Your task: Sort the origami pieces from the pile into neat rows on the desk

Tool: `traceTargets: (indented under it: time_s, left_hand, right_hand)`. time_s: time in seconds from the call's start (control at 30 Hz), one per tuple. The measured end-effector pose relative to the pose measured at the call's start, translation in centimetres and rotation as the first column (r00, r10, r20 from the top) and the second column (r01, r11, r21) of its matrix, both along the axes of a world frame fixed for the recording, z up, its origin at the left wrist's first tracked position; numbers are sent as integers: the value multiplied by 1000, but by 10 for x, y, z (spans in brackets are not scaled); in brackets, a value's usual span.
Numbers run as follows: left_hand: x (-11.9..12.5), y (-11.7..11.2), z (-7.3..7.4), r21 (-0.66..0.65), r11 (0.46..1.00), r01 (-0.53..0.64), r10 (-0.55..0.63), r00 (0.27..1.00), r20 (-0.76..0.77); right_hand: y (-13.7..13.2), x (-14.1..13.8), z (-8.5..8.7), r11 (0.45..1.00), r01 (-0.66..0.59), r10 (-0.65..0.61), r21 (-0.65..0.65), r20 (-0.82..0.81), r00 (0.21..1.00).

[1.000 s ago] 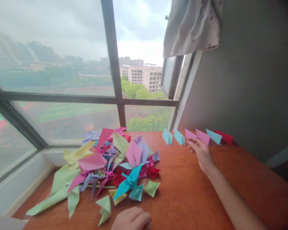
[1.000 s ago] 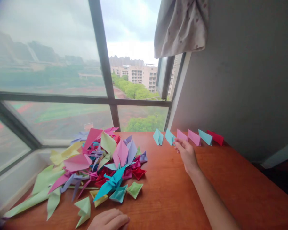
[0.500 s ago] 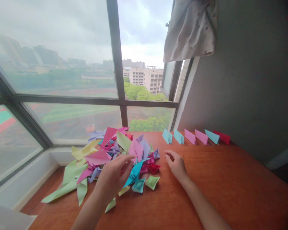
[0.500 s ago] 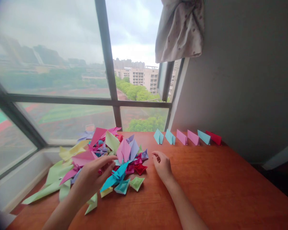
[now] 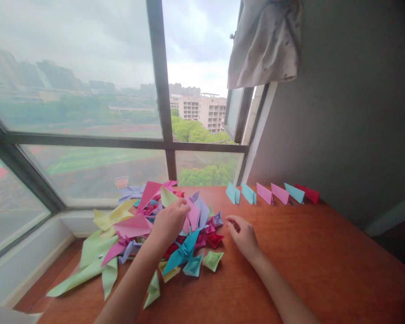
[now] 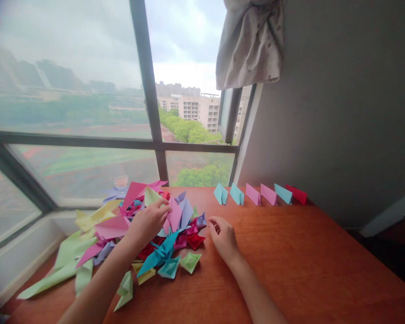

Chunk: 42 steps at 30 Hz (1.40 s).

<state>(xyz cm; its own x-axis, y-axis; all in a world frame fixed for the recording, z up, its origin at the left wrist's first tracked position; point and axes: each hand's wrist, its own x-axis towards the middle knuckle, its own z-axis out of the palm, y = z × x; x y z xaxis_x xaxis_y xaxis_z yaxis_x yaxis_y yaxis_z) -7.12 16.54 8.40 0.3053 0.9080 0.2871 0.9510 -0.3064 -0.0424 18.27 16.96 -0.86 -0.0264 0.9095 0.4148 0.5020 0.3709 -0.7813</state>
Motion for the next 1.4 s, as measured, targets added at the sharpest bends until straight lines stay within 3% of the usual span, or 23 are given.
traceTargets:
  time_s: [0.07, 0.13, 0.27, 0.37, 0.6, 0.73, 0.83, 1.0, 1.1, 1.23, 1.4]
  left_hand:
    - [0, -1, 1, 49, 999, 18, -20, 999, 30]
    - [-1, -4, 5, 177, 984, 18, -34, 996, 85]
    - [-1, -17, 18, 482, 876, 19, -147, 962, 229]
    - [4, -29, 26, 560, 827, 39, -237, 929, 285]
    - [36, -47, 26, 380, 892, 244, -315, 939, 138]
    - [51, -53, 19, 310, 875, 372, -409, 911, 60]
    - [57, -55, 14, 310, 849, 427, -470, 880, 74]
    - [49, -47, 9, 324, 890, 321, -433, 817, 381]
    - [36, -37, 6, 240, 933, 269, -360, 688, 630]
    - [24, -26, -1, 48, 949, 311, -222, 555, 801]
    - [17, -19, -8, -90, 934, 347, -51, 377, 925]
  right_hand:
    - [-2, -1, 2, 1000, -12, 12, 8, 7, 1000]
    - [-4, -2, 5, 999, -40, 39, 35, 23, 999]
    - [-9, -5, 14, 990, -83, 77, 112, 52, 996]
    - [-16, -6, 22, 977, -86, 82, 196, 25, 996]
    - [-42, -6, 36, 871, -24, 10, 490, 31, 999]
    - [-42, -11, 38, 821, -116, 56, 559, 124, 991]
    - [-37, -12, 37, 821, -171, 110, 545, 143, 984]
    - [-31, -4, 40, 877, -117, 133, 466, -3, 991]
    - [-28, 1, 41, 927, -53, 111, 371, -138, 984]
    - [-25, 3, 38, 975, -15, 76, 223, -269, 960]
    - [-22, 5, 36, 977, -32, 80, 212, -222, 972]
